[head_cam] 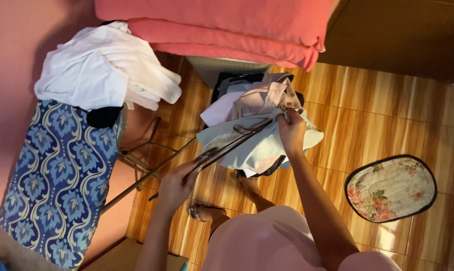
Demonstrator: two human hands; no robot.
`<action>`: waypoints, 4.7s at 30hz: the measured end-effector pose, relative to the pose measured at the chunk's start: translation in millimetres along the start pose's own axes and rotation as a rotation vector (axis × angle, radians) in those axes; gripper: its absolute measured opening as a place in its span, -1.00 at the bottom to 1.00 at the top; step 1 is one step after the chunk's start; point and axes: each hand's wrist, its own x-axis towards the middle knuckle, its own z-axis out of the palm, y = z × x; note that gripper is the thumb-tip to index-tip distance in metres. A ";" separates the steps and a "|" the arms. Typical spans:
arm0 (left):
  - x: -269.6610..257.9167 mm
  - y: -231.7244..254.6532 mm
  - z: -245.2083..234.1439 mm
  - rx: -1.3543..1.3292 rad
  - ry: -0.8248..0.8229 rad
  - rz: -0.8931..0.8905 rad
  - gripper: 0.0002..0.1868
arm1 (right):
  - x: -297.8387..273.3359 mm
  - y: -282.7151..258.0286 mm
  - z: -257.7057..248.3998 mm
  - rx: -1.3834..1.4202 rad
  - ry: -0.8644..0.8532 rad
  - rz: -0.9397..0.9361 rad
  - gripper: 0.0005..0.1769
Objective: The recorder is picking up clothes from a laundry basket, placing them on hangers, and hanging them in a wardrobe.
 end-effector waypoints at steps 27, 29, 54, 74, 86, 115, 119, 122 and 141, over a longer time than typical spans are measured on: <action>-35.2 34.0 13.9 0.069 0.092 -0.133 -0.75 | -9.2 -72.0 -31.8 -0.064 -0.436 0.014 -0.74; -29.0 36.4 25.3 0.079 0.038 -0.174 -0.73 | -14.6 -82.0 -28.5 -0.099 -0.494 0.032 -0.70; -37.6 74.0 -13.0 0.175 0.054 -0.216 -0.72 | -27.9 -175.4 -29.1 -0.234 -0.349 -0.285 -0.71; -41.7 85.8 -18.7 0.177 0.089 -0.287 -0.71 | -93.0 -237.6 -3.8 -0.126 -0.448 -0.743 -0.77; -57.0 64.7 -14.9 -0.002 0.218 -0.241 -0.79 | -136.3 -257.4 -4.1 -0.407 -0.482 -1.397 -0.65; -133.1 -56.4 -17.8 -0.525 0.368 -0.247 -0.87 | -40.8 -145.4 5.0 0.686 -0.643 0.284 -0.75; -138.3 -51.1 -24.7 -0.588 0.417 -0.182 -0.81 | -21.5 -126.6 11.3 0.913 -0.569 0.079 -0.84; -140.6 -44.8 -36.7 -0.353 0.355 -0.264 -0.91 | -10.6 -143.1 2.5 0.978 -0.498 0.120 -0.71; -92.9 23.3 -17.3 -0.379 0.221 -0.342 -0.70 | -12.5 -302.1 -66.3 0.352 -0.820 -0.452 -0.86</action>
